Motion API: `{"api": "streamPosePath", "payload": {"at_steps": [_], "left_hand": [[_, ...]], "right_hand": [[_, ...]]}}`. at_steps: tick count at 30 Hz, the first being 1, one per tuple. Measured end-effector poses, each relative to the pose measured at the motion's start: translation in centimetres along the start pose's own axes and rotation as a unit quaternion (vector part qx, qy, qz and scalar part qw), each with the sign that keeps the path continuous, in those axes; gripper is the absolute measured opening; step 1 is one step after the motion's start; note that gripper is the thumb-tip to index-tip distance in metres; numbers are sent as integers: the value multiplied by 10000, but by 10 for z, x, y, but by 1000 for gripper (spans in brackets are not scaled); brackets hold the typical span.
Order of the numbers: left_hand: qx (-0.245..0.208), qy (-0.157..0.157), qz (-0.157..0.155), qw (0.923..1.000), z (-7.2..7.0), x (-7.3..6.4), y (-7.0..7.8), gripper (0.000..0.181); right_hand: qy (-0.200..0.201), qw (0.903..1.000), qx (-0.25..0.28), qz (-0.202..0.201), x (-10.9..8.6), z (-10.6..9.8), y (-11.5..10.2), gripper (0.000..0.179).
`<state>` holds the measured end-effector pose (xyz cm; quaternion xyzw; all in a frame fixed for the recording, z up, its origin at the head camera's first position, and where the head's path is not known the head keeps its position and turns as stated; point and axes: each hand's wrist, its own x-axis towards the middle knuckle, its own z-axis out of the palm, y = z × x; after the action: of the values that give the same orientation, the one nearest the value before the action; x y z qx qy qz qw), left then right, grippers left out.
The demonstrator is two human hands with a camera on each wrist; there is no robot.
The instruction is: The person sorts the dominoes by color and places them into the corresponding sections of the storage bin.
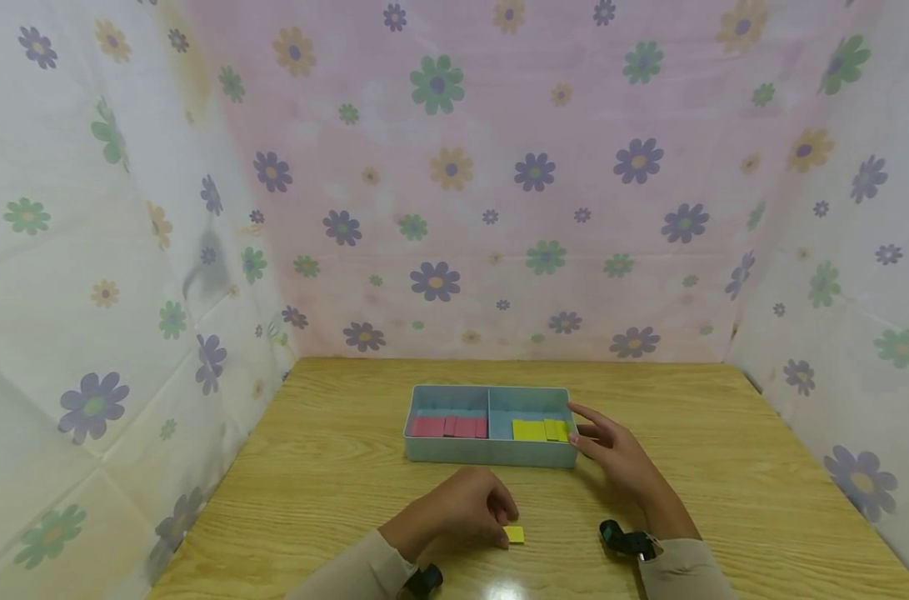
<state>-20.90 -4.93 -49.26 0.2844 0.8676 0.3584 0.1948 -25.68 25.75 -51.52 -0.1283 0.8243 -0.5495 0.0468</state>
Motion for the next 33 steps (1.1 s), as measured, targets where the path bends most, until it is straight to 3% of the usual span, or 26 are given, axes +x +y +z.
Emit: {"api": "streamPosePath", "payload": {"at_steps": [5, 11, 24, 33], "left_hand": [[282, 225, -170, 9992, -4, 1, -2, 25], [464, 242, -223, 9984, -9, 3, -3, 22], [481, 513, -189, 9973, -15, 6, -5, 25], [158, 688, -151, 9974, -20, 10, -1, 18]], "right_hand": [[-15, 10000, -37, -43, 0, 0, 0, 62], [-7, 10000, -55, -17, 1, 0, -1, 64], [3, 10000, -32, 12, 1, 0, 1, 64], [-1, 9999, -157, 8, 0, 0, 0, 66]]}}
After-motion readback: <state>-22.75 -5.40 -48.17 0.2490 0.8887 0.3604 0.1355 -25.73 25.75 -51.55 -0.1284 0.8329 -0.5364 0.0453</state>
